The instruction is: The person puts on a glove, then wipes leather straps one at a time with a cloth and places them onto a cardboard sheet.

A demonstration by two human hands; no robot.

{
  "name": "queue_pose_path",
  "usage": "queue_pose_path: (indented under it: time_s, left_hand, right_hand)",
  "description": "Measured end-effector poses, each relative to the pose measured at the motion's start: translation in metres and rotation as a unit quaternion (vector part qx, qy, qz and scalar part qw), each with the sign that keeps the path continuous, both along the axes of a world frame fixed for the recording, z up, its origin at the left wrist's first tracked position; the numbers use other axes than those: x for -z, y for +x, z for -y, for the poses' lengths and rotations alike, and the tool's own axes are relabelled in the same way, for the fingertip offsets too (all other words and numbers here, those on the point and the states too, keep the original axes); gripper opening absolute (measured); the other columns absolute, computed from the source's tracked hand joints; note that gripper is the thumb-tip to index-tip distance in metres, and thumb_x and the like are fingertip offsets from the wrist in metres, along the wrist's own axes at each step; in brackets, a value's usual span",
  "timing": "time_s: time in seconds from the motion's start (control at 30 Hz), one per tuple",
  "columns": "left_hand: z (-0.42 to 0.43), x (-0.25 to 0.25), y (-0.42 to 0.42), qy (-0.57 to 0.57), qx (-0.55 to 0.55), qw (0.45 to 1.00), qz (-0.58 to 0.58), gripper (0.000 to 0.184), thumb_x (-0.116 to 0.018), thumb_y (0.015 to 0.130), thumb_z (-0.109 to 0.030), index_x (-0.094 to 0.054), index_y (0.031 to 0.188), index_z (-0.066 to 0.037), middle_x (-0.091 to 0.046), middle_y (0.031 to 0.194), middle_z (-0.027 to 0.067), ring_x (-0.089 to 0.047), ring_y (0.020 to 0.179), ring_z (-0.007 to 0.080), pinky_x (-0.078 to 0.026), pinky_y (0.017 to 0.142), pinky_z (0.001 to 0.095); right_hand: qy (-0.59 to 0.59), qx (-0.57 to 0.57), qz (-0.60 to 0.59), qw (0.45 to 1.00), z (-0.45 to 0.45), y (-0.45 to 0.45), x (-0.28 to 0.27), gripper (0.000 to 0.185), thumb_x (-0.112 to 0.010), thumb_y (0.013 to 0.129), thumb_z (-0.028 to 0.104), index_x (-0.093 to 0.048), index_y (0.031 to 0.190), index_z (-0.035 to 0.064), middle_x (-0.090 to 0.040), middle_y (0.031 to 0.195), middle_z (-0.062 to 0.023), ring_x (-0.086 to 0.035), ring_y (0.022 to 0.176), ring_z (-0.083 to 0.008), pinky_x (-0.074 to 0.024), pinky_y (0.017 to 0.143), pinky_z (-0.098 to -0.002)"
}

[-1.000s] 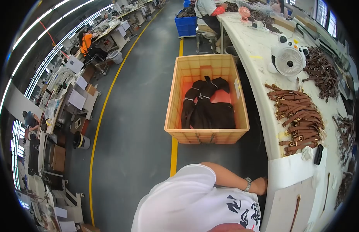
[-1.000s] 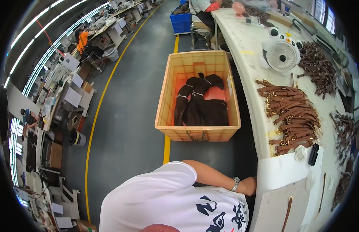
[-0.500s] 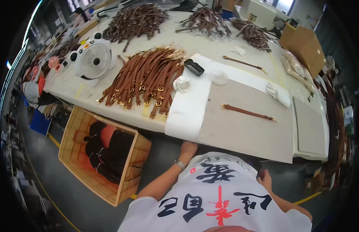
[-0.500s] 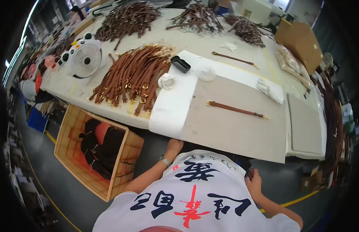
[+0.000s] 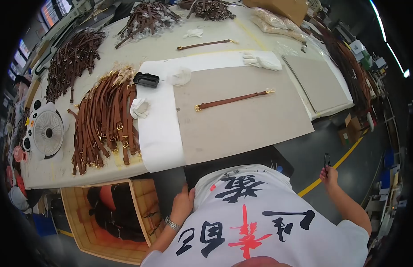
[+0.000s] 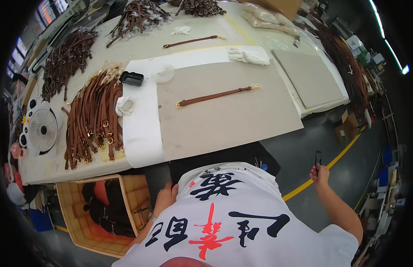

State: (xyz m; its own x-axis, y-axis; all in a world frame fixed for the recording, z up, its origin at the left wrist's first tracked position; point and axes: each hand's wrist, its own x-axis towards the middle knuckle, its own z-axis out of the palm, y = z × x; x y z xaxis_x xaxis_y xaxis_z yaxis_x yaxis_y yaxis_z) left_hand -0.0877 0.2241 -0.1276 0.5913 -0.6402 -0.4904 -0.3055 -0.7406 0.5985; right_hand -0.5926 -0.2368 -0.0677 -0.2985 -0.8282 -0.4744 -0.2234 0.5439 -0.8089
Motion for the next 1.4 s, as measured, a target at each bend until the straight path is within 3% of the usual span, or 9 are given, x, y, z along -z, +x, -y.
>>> queue_pose_path:
  time_s: [0.1, 0.2, 0.37, 0.47, 0.67, 0.87, 1.03, 1.23, 1.4]
  left_hand:
    - [-0.023, -0.038, 0.023, -0.03, 0.23, 0.972, 0.035, 0.041, -0.063, 0.112, -0.026, -0.068, 0.142, 0.002, -0.078, 0.113, 0.0321, -0.075, 0.099, 0.0506, -0.062, 0.087, 0.053]
    - [-0.008, -0.098, 0.041, -0.198, 0.256, 0.946, 0.031, 0.029, -0.068, 0.11, -0.019, -0.077, 0.127, 0.002, -0.081, 0.109, 0.0256, -0.08, 0.092, 0.0416, -0.064, 0.082, 0.0442]
    - [0.082, -0.159, 0.021, -0.383, 0.067, 0.921, -0.008, 0.02, -0.064, 0.111, -0.006, -0.08, 0.121, 0.003, -0.083, 0.101, 0.0116, -0.08, 0.087, 0.0154, -0.06, 0.075, 0.0283]
    - [0.145, -0.161, 0.0, -0.437, 0.085, 0.895, 0.023, 0.022, -0.07, 0.108, -0.004, -0.077, 0.128, 0.001, -0.083, 0.109, 0.013, -0.079, 0.088, 0.0159, -0.059, 0.073, 0.029]
    - [0.208, -0.154, -0.029, -0.441, 0.056, 0.888, 0.117, 0.033, -0.082, 0.097, -0.001, -0.071, 0.128, 0.0, -0.078, 0.119, 0.0093, -0.074, 0.088, 0.0158, -0.057, 0.072, 0.029]
    - [0.236, -0.139, -0.043, -0.462, -0.109, 0.879, 0.046, 0.048, -0.08, 0.096, 0.005, -0.059, 0.14, 0.001, -0.073, 0.109, 0.006, -0.067, 0.086, 0.01, -0.054, 0.072, 0.026]
    - [0.252, -0.142, -0.048, -0.423, -0.134, 0.889, 0.112, 0.027, -0.08, 0.096, 0.001, -0.072, 0.122, -0.001, -0.072, 0.099, 0.0012, -0.062, 0.078, 0.0069, -0.048, 0.066, 0.0245]
    - [0.245, -0.164, -0.027, -0.384, -0.092, 0.897, 0.201, 0.011, -0.079, 0.097, -0.001, -0.076, 0.107, 0.001, -0.069, 0.092, 0.003, -0.057, 0.069, 0.0085, -0.044, 0.061, 0.0249]
    - [0.223, -0.185, -0.016, -0.373, -0.029, 0.895, 0.241, 0.011, -0.081, 0.097, -0.001, -0.075, 0.106, 0.002, -0.07, 0.092, 0.0053, -0.059, 0.07, 0.0111, -0.047, 0.061, 0.026]
  right_hand:
    - [-0.145, 0.065, 0.083, 0.984, 0.028, -0.017, -0.017, 0.013, -0.058, 0.11, 0.012, -0.07, 0.115, 0.0132, -0.075, 0.098, -0.002, -0.07, 0.08, -0.0135, -0.0614, 0.076, -0.0336]
    - [-0.227, 0.023, 0.234, 0.945, 0.031, 0.038, -0.076, 0.018, -0.059, 0.111, 0.01, -0.072, 0.123, 0.0119, -0.077, 0.109, -0.0039, -0.073, 0.093, -0.0155, -0.0615, 0.088, -0.0343]
    - [-0.12, -0.226, 0.495, 0.83, -0.055, 0.232, -0.11, 0.025, -0.059, 0.112, 0.01, -0.067, 0.134, 0.0043, -0.074, 0.13, -0.0123, -0.068, 0.129, -0.028, -0.0533, 0.116, -0.0492]
    - [-0.044, -0.343, 0.546, 0.763, -0.1, 0.322, -0.094, 0.03, -0.055, 0.114, 0.013, -0.061, 0.141, 0.0019, -0.069, 0.142, -0.0153, -0.063, 0.141, -0.0326, -0.0474, 0.122, -0.0566]
    - [0.063, -0.408, 0.565, 0.714, -0.124, 0.383, -0.073, 0.039, -0.049, 0.119, 0.02, -0.054, 0.154, 0.0042, -0.059, 0.16, -0.0103, -0.058, 0.144, -0.026, -0.0497, 0.117, -0.0463]
    - [0.138, -0.401, 0.598, 0.68, -0.112, 0.389, -0.082, 0.034, -0.049, 0.119, 0.019, -0.052, 0.149, 0.0038, -0.056, 0.163, -0.0105, -0.062, 0.136, -0.0237, -0.0505, 0.117, -0.0452]
    - [0.151, -0.434, 0.581, 0.672, -0.094, 0.395, -0.068, 0.039, -0.048, 0.119, 0.02, -0.051, 0.155, 0.0062, -0.055, 0.164, -0.0104, -0.06, 0.138, -0.0218, -0.0488, 0.117, -0.0415]
    - [0.068, -0.474, 0.567, 0.67, -0.046, 0.387, -0.062, 0.039, -0.061, 0.11, 0.012, -0.054, 0.148, 0.0041, -0.067, 0.147, -0.0147, -0.068, 0.131, -0.0225, -0.0553, 0.114, -0.0438]
    - [-0.109, -0.588, 0.43, 0.676, -0.006, 0.37, -0.064, 0.027, -0.067, 0.102, -0.007, -0.068, 0.128, -0.0005, -0.074, 0.124, -0.0106, -0.074, 0.114, -0.0171, -0.0643, 0.092, -0.0316]
